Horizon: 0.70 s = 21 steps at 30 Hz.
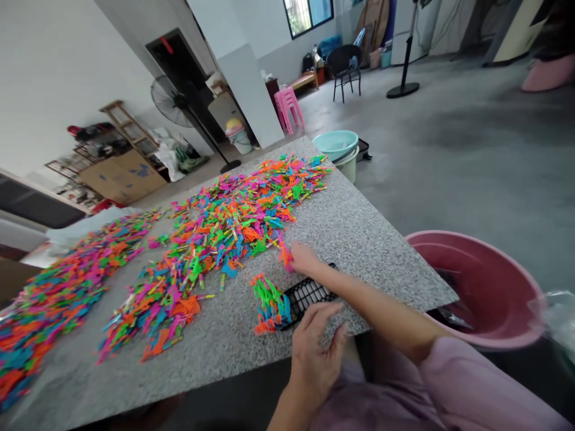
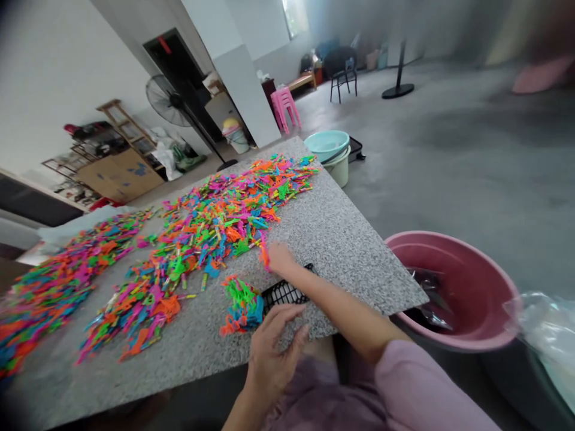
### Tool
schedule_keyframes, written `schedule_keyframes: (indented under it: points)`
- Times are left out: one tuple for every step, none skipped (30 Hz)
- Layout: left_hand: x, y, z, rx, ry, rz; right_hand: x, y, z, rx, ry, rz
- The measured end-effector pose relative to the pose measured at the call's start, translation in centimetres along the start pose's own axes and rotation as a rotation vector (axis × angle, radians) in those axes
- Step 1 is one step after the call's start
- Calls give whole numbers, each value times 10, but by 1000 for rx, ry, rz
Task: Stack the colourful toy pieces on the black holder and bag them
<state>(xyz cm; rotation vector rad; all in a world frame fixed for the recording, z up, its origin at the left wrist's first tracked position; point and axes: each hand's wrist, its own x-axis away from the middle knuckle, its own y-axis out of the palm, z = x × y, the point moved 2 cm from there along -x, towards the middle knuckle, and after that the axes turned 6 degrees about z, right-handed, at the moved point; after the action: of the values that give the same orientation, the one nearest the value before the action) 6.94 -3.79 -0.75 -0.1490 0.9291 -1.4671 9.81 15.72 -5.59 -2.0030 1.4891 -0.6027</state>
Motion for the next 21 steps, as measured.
schedule_keyframes:
  points:
    - [-1,3,-4,-13,-40,51,8,-15,11,-2,4,24]
    - [-3,7,-7,-12,-92,116,19,-31,22,-14,-7,37]
    - [-5,11,-10,13,-153,190,33,-48,32,-38,-39,32]
    - [-9,16,-13,71,-227,264,51,-64,38,-115,-125,18]
    - [-13,20,-15,170,-313,315,71,-79,43,-202,-217,-30]
    - [-18,25,-16,292,-402,335,91,-91,45,-273,-286,-68]
    - [-23,30,-17,425,-487,321,111,-102,47,-311,-309,-79]
    - [-27,34,-18,546,-562,269,128,-109,48,-322,-300,-70]
    - [-30,38,-18,629,-611,222,144,-115,48,-313,-273,-35]
    - [-32,41,-18,687,-646,188,157,-118,48,-297,-241,19]
    - [-32,42,-18,723,-665,182,167,-119,49,-285,-215,80]
    - [-32,43,-18,748,-676,203,176,-120,50,-282,-200,139]
    - [-30,44,-17,779,-687,232,182,-119,51,-293,-189,192]
    - [-28,44,-16,809,-695,261,188,-118,52,-313,-177,237]
    - [-26,44,-14,836,-700,283,192,-116,54,-339,-158,271]
    - [-24,45,-12,859,-702,296,196,-114,55,-367,-135,299]
    - [-23,45,-10,878,-703,302,199,-112,55,-393,-114,326]
    - [-22,46,-8,892,-705,305,202,-110,56,-412,-100,351]
    - [-22,47,-6,903,-706,307,204,-108,55,-422,-94,373]
    - [-22,47,-4,911,-707,310,206,-107,55,-423,-96,392]
    - [-23,48,-3,916,-707,311,207,-107,54,-415,-104,410]
